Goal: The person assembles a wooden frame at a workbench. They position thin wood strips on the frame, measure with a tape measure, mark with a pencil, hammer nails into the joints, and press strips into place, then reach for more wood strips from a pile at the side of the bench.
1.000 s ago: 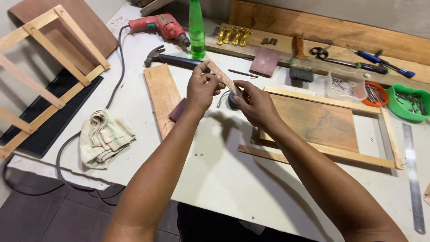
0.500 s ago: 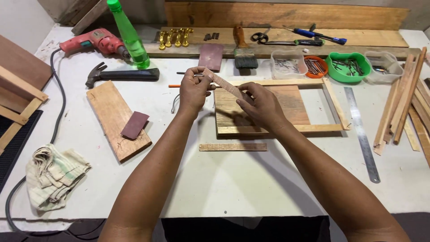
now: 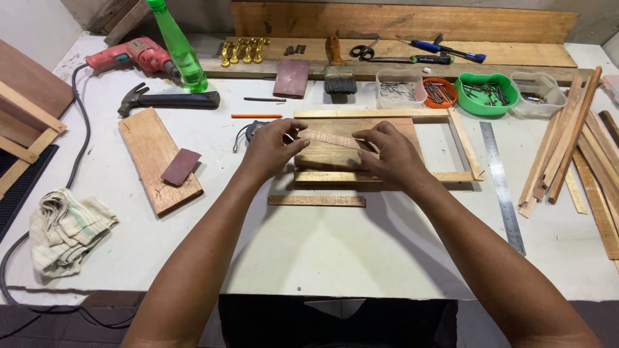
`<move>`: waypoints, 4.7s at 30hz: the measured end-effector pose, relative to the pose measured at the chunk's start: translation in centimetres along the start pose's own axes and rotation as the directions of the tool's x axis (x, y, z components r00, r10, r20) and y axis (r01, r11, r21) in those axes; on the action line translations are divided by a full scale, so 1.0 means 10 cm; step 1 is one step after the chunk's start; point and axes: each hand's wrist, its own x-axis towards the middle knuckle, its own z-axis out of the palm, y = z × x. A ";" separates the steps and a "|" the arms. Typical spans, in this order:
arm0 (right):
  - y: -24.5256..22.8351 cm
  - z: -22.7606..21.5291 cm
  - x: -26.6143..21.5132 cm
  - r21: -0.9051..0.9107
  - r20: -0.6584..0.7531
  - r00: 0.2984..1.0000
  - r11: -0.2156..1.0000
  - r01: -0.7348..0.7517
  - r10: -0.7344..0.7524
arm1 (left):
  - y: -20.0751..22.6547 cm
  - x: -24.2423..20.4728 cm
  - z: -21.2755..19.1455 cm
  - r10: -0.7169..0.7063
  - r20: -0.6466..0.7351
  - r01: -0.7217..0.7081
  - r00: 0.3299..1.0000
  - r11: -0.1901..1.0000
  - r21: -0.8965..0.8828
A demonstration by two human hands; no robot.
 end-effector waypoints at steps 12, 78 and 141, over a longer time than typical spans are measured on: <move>-0.89 0.47 0.06 -0.066 0.085 0.954 0.953 0.294 -0.289 | -0.42 -0.78 -0.78 0.070 -0.008 -0.057 0.998 0.878 0.475; -0.56 0.16 0.06 -0.335 -0.234 0.805 0.823 0.459 -0.545 | 0.03 -0.50 0.01 -0.099 0.272 0.224 0.957 0.848 -0.480; -0.66 0.64 0.89 0.148 0.223 0.967 0.976 -0.158 0.123 | -0.26 0.30 0.02 -0.315 0.116 0.332 0.942 0.925 -0.183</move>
